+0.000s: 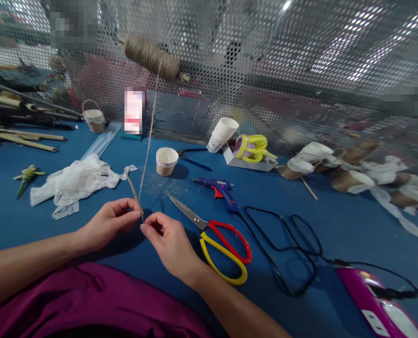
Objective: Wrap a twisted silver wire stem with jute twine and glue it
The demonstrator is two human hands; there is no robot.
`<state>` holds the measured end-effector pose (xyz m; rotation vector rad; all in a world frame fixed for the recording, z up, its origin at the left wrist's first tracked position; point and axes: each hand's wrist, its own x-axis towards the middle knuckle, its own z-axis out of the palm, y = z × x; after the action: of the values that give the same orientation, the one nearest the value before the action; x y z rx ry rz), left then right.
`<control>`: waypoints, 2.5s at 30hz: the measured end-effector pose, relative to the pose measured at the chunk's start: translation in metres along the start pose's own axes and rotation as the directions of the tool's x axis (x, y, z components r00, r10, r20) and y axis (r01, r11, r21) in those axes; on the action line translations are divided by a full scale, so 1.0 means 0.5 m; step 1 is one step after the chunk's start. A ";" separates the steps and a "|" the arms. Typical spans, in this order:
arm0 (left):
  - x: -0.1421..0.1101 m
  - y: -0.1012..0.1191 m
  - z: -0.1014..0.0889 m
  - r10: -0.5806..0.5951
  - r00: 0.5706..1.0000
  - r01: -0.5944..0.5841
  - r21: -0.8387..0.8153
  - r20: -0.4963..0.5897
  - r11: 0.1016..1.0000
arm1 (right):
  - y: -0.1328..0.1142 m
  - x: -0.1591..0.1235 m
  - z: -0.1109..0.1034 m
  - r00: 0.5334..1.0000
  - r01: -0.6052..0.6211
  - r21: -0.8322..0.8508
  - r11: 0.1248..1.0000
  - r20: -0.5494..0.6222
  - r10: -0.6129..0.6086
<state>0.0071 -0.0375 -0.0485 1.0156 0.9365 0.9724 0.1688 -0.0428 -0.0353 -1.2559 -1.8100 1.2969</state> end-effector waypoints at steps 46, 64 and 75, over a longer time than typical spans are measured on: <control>0.000 0.003 -0.003 0.150 0.989 -0.149 0.284 0.018 0.947 | 0.008 -0.007 0.010 0.998 0.038 0.019 0.999 -0.044 -0.037; -0.003 0.004 -0.005 0.013 0.993 -0.012 -0.010 0.120 1.000 | 0.018 0.002 0.018 0.993 -0.108 0.405 0.908 0.097 0.074; -0.004 0.011 0.002 0.094 0.995 -0.098 0.144 0.029 0.985 | 0.004 0.001 0.014 1.000 -0.023 0.182 0.983 -0.007 0.024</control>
<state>0.0066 -0.0384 -0.0428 1.2015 0.9583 0.9817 0.1634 -0.0448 -0.0395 -1.1841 -1.6333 1.4321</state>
